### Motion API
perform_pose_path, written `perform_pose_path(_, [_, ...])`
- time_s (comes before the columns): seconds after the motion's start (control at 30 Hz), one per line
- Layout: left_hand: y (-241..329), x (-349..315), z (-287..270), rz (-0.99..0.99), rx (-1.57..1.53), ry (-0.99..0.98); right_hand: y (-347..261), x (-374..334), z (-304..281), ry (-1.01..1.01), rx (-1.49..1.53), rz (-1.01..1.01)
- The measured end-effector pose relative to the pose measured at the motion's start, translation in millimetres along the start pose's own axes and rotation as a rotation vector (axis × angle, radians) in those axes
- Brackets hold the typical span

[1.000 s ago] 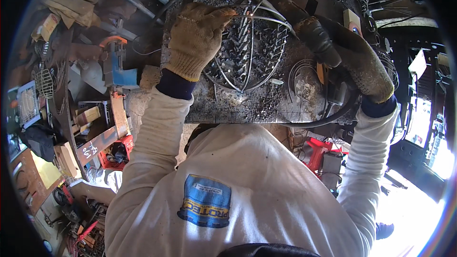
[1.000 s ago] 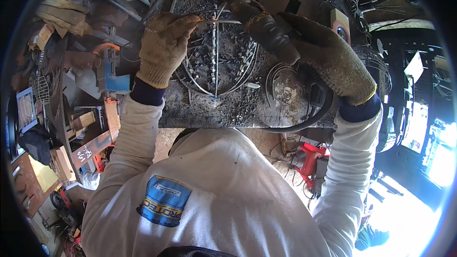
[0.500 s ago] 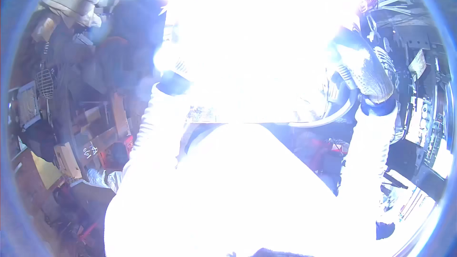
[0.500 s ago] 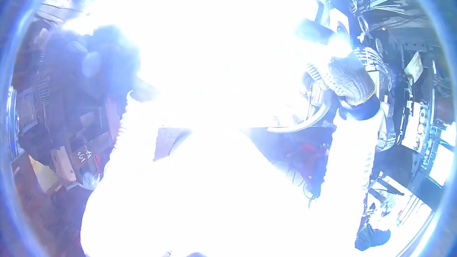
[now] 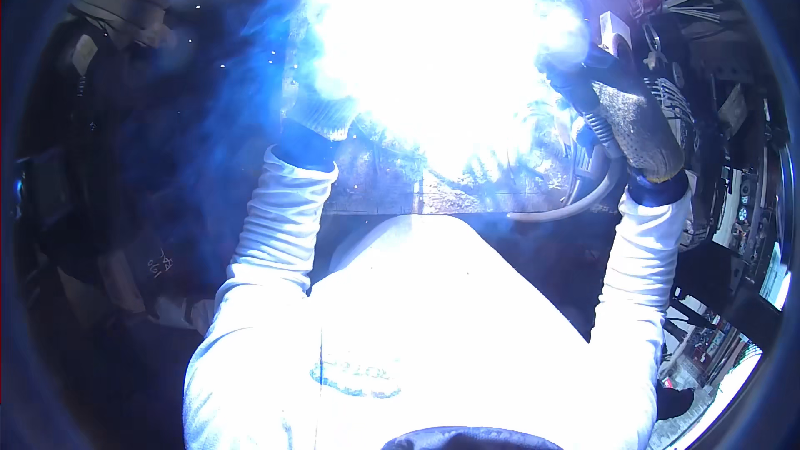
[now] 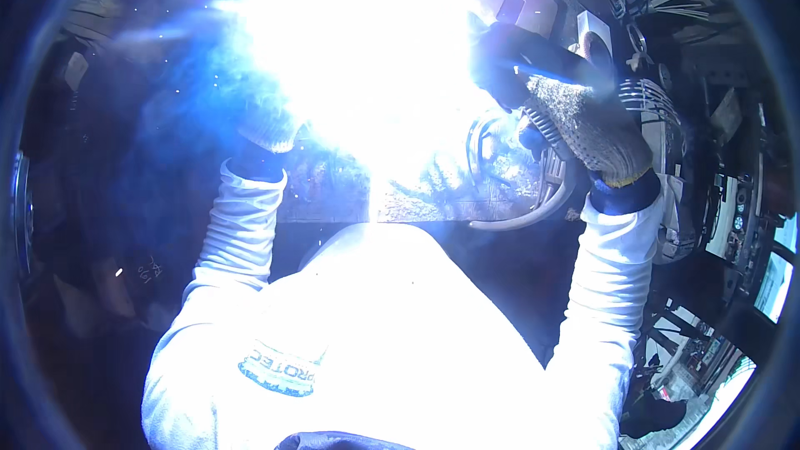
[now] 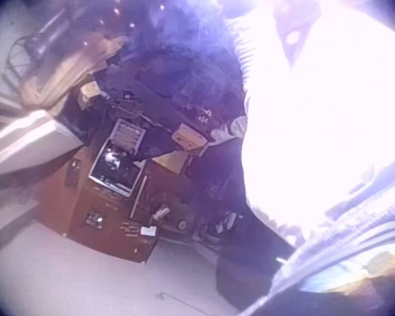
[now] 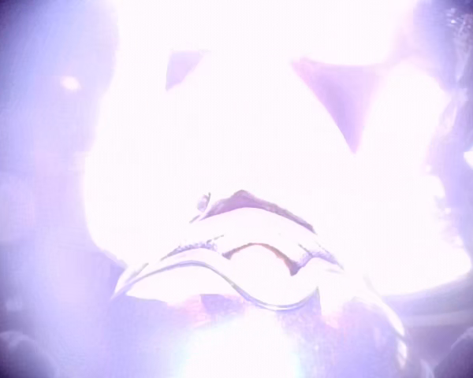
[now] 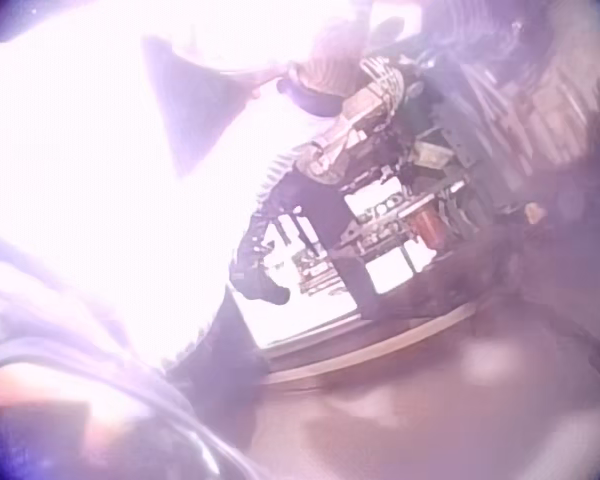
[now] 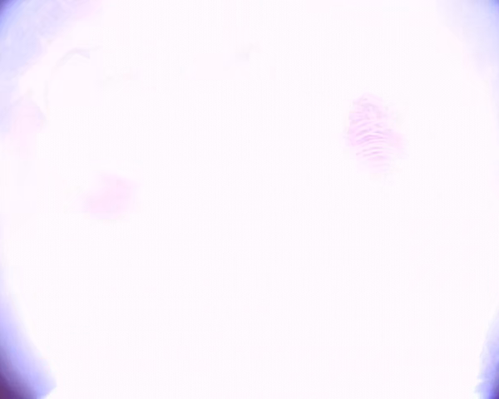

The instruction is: The person welds components of a curved metal frame assembly using a welding torch and hammer.

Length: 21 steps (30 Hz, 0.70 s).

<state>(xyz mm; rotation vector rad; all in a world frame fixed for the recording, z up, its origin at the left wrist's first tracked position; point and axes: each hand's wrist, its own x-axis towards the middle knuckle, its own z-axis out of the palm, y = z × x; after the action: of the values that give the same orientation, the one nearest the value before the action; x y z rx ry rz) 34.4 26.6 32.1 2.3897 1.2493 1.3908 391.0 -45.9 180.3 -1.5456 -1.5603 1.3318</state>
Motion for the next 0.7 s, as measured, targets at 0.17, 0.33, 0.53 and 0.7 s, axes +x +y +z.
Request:
perform_pose_path(0.17, [11,10,-10,0.095,0.145,-0.028,-1,1,6,-0.005,0.004,-0.004])
perform_pose_path(0.33, [11,11,-8,0.11,0.171,-0.041,2,0,12,-0.003,0.023,0.003])
perform_pose_path(0.53, [13,16,-5,0.161,0.208,-0.065,6,-5,10,0.005,-0.051,-0.072])
perform_pose_path(0.7, [6,11,-5,0.218,0.327,-0.089,17,4,2,0.001,-0.627,-0.574])
